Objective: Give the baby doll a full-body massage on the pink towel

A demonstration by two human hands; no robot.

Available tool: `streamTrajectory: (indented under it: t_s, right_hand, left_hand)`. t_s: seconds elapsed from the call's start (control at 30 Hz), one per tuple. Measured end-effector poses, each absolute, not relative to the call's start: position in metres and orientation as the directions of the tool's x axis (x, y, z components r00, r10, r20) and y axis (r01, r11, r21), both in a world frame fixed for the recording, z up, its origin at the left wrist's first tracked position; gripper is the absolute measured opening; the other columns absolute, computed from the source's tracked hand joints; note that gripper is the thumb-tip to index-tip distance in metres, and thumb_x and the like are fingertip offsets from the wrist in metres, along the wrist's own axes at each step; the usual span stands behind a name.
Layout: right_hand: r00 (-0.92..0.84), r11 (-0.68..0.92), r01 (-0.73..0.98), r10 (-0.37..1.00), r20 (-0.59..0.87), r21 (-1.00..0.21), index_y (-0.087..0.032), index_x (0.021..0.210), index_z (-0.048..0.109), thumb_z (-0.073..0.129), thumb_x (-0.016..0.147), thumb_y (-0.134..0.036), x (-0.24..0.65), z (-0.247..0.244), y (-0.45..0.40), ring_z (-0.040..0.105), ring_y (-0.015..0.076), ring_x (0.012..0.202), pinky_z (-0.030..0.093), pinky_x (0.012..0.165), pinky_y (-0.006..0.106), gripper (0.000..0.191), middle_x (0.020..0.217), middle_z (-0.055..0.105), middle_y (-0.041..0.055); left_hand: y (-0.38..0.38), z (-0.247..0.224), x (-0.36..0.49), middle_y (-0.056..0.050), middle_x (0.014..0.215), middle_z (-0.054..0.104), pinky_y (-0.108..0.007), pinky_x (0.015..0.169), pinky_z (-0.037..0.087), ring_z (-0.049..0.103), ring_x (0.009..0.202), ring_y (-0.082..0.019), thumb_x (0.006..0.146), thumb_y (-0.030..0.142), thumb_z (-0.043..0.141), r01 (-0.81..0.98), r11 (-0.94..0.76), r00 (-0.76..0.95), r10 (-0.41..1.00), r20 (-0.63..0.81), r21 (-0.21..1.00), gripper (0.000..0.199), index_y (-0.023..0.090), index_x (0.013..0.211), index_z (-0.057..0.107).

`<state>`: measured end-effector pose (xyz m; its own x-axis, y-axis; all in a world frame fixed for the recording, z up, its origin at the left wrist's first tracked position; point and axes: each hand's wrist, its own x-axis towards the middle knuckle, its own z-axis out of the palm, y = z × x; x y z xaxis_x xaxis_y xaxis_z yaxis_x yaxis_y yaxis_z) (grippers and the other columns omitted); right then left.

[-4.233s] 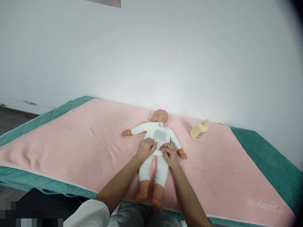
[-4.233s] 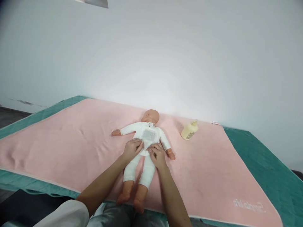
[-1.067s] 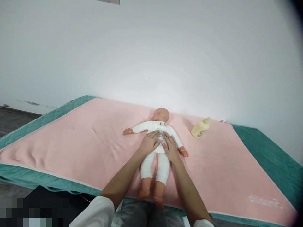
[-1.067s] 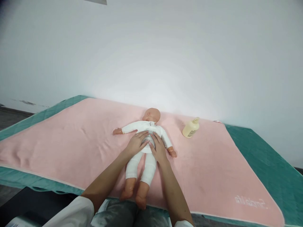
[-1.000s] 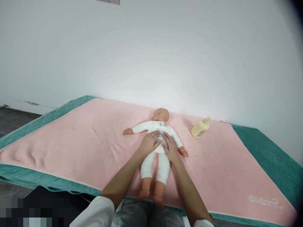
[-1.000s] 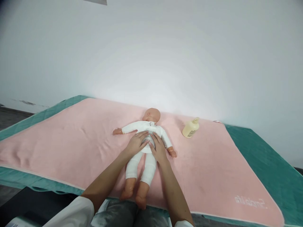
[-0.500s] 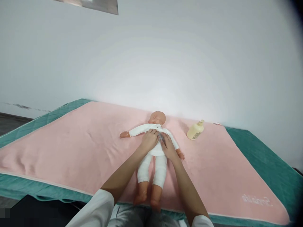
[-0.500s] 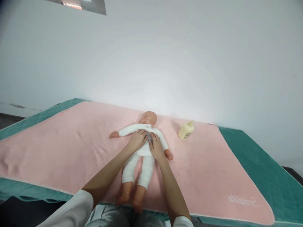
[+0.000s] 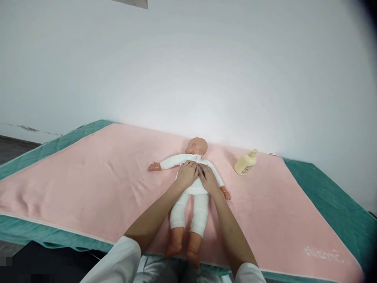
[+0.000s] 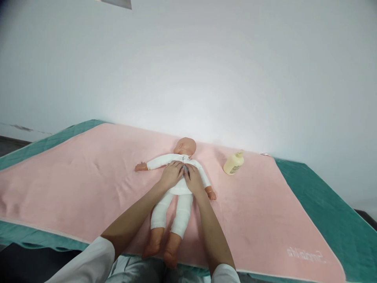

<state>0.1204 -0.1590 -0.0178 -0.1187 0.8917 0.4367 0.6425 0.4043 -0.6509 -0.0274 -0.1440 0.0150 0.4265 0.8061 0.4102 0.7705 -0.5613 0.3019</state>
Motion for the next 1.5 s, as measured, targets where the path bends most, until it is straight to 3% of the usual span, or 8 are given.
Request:
streamTrajectory:
  t_s: [0.2,0.33,0.53,0.7,0.97,1.23,1.5]
  right_hand:
    - [-0.186,0.37,0.706,0.92,0.346,-0.604,-0.016,0.106,0.068,0.038,0.084,-0.013,0.123,-0.006,-0.141,0.059,0.0232,0.105,0.043,0.1,0.041,0.037,0.111,0.069,0.0105]
    - [-0.103,0.338,0.714,0.917,0.385,-0.614,-0.016,0.097,0.07,0.041,0.084,-0.015,0.118,-0.008,-0.137,0.061,0.0243,0.098,0.045,0.094,0.04,0.032,0.101,0.07,0.0108]
    - [0.001,0.417,0.614,0.848,0.529,-0.67,-0.016,0.112,0.064,0.044,0.084,-0.017,0.115,-0.019,-0.145,0.055,0.0236,0.113,0.04,0.103,0.042,0.034,0.117,0.065,0.0115]
    - [-0.027,0.433,0.597,0.852,0.523,-0.675,-0.017,0.126,0.057,0.044,0.086,-0.019,0.116,-0.022,-0.144,0.049,0.022,0.126,0.034,0.112,0.042,0.042,0.132,0.058,0.011]
    - [-0.063,0.399,0.635,0.88,0.471,-0.661,-0.019,0.123,0.06,0.042,0.09,-0.024,0.117,-0.027,-0.137,0.053,0.0241,0.12,0.037,0.108,0.046,0.038,0.127,0.062,0.0109]
    - [-0.144,0.394,0.64,0.905,0.4,-0.66,-0.017,0.121,0.062,0.04,0.093,-0.032,0.12,-0.027,-0.132,0.054,0.0249,0.12,0.037,0.108,0.046,0.038,0.125,0.063,0.0119]
    - [-0.063,0.431,0.557,0.874,0.482,-0.71,-0.02,0.123,0.059,0.044,0.093,-0.034,0.12,-0.02,-0.147,0.05,0.0227,0.126,0.035,0.111,0.044,0.036,0.13,0.059,0.0111]
  left_hand:
    - [-0.134,0.018,-0.029,-0.012,0.105,0.069,-0.038,0.088,0.044,0.058,0.101,-0.025,0.093,0.022,0.045,0.798,-0.523,0.429,0.842,0.327,0.301,0.026,0.014,0.103,0.067]
    - [-0.132,0.017,-0.033,-0.01,0.099,0.07,-0.037,0.087,0.045,0.059,0.097,-0.023,0.094,0.02,0.042,0.769,-0.552,0.432,0.821,0.372,0.324,0.027,0.015,0.1,0.069]
    - [-0.14,0.011,-0.035,-0.007,0.118,0.066,-0.04,0.096,0.041,0.053,0.113,-0.024,0.092,0.024,0.047,0.738,-0.586,0.364,0.763,0.535,0.334,0.028,0.018,0.114,0.064]
    - [-0.137,0.009,-0.036,-0.007,0.131,0.059,-0.042,0.107,0.033,0.045,0.127,-0.025,0.089,0.029,0.052,0.743,-0.563,0.346,0.786,0.512,0.361,0.038,0.019,0.125,0.057]
    - [-0.133,0.009,-0.036,-0.007,0.129,0.06,-0.042,0.106,0.034,0.047,0.125,-0.025,0.089,0.029,0.05,0.746,-0.557,0.378,0.806,0.455,0.367,0.037,0.02,0.124,0.058]
    - [-0.123,0.012,-0.046,-0.006,0.126,0.063,-0.045,0.102,0.038,0.051,0.121,-0.025,0.087,0.031,0.053,0.727,-0.507,0.407,0.861,0.304,0.464,0.035,0.022,0.12,0.061]
    - [-0.123,0.006,-0.051,-0.006,0.128,0.061,-0.041,0.107,0.037,0.05,0.122,-0.021,0.09,0.027,0.05,0.616,-0.595,0.416,0.802,0.428,0.517,0.033,0.02,0.121,0.06]
